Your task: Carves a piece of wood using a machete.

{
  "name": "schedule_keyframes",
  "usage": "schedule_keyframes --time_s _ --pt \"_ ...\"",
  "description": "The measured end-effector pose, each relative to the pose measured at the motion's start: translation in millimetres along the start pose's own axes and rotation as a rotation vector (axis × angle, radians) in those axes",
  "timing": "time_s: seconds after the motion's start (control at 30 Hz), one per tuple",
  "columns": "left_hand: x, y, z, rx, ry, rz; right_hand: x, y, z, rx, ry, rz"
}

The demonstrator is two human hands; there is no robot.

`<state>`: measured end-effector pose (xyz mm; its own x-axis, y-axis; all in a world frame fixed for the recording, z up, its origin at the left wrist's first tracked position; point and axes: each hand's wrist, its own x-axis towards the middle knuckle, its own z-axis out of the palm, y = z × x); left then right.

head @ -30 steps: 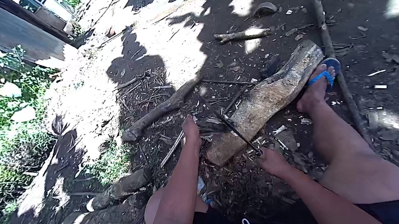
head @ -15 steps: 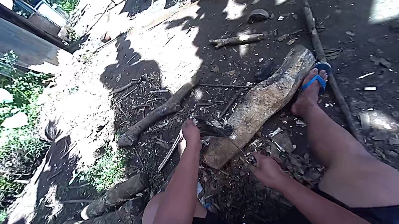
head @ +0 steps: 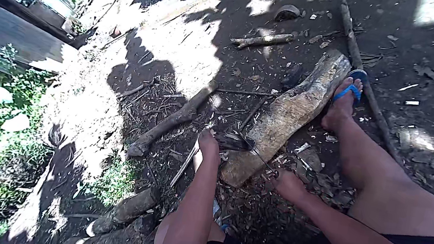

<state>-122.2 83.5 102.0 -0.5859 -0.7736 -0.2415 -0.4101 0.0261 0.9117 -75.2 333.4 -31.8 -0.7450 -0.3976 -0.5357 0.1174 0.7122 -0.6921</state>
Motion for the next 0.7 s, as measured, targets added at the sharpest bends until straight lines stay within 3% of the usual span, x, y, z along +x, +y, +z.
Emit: schedule_keyframes --time_s 0.13,0.27,0.33,0.37,0.43,0.5,0.57,0.7 --pt "0 5 0 -0.018 0.006 -0.028 -31 -24 -17 0.058 0.028 -0.124" --pt "-2 0 -2 -0.021 -0.018 0.051 -79 -89 -52 0.251 0.276 -0.629" --pt "-12 -1 -4 0.021 -0.021 0.104 -82 -110 -64 0.352 0.448 -0.898" --pt "-15 -2 -4 0.019 -0.022 0.11 -76 -111 -66 0.369 0.492 -0.95" --pt "-9 -4 0 -0.009 -0.012 0.08 -53 -86 -54 0.293 0.434 -0.763" --pt "-7 -2 2 0.003 -0.007 0.05 -16 -38 -31 0.122 0.162 -0.333" --pt "-10 -2 3 0.003 -0.001 0.026 12 0 -14 0.036 -0.011 -0.047" --pt "-12 0 3 0.02 0.003 0.04 -3 -9 -18 0.027 -0.02 -0.038"
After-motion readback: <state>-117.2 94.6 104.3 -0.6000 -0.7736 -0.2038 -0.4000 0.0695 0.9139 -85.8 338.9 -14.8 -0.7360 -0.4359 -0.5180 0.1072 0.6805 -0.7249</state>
